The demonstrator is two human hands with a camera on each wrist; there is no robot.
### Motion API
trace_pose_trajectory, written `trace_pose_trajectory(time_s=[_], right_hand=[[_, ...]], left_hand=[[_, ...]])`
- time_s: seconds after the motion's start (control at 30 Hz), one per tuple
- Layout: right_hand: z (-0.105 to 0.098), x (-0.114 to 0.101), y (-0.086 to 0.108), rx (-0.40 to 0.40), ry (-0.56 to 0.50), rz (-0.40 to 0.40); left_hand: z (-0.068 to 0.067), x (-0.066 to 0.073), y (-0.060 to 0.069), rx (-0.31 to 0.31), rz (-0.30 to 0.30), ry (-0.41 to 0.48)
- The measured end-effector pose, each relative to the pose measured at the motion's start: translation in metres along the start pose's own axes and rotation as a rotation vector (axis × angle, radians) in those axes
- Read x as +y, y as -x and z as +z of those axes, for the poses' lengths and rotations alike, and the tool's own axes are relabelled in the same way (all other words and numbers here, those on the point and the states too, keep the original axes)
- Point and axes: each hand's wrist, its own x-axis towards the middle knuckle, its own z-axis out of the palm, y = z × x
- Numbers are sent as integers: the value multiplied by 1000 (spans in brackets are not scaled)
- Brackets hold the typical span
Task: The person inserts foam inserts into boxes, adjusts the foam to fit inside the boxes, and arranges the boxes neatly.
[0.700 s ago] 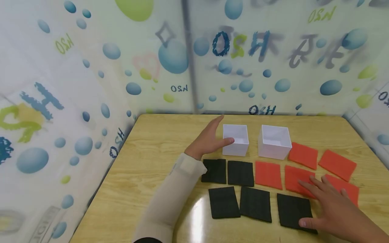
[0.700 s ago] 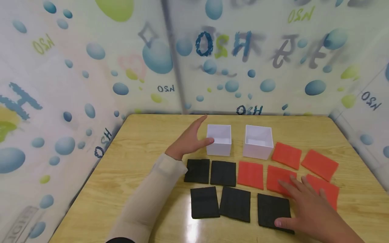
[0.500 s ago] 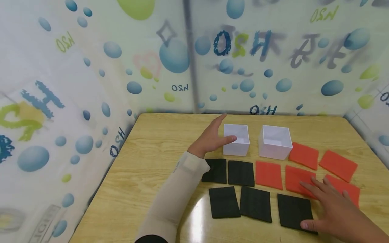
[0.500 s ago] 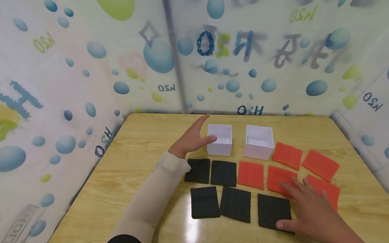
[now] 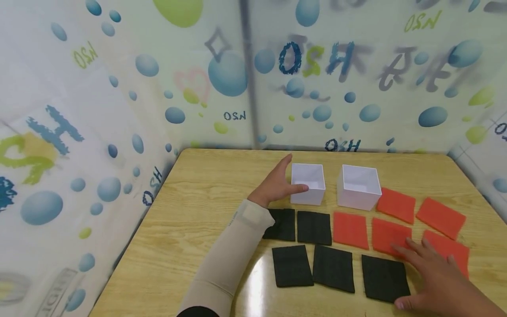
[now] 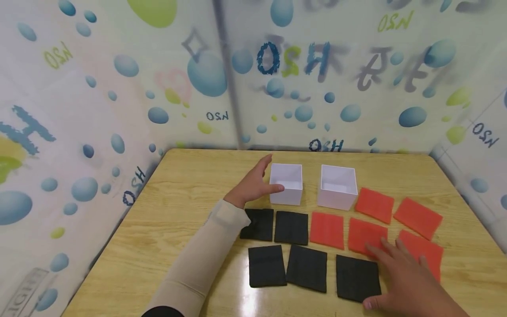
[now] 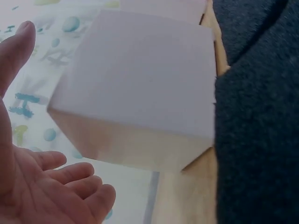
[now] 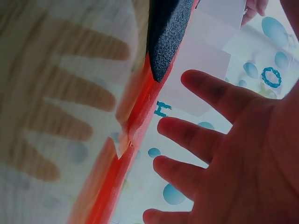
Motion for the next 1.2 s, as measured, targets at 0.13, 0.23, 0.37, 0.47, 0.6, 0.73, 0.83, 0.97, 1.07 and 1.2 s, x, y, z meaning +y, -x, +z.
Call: trace_pose_trajectory(time_s=[0.13, 0.23, 0.37, 0.47, 0.6, 0.73, 0.83, 0.97, 1.07, 1.2], right_hand=[[2, 0, 1, -42, -5, 29], [2, -2, 1, -58, 4, 47], [2, -6, 4, -59, 10, 46], [1, -7, 6, -43, 10, 35], [1, -8, 8, -22, 16, 26], [2, -10, 6, -12, 18, 38], [2, -11, 5, 10, 16, 36], [1, -12, 4, 37, 7, 22], [-1, -12, 5, 40, -2, 18], [-4, -11, 6, 47, -10, 8]], left_hand=[[5, -6, -3, -26, -12, 35], [8, -11, -5, -47, -22, 63], [10, -16, -7, -66, -31, 100], [11, -18, -7, -81, -23, 135], [12, -22, -10, -94, -10, 172], [13, -25, -11, -101, 7, 222], [13, -26, -11, -110, 18, 271], [14, -26, -11, -121, 29, 308], [15, -27, -12, -122, 30, 309], [16, -29, -15, -121, 27, 304]])
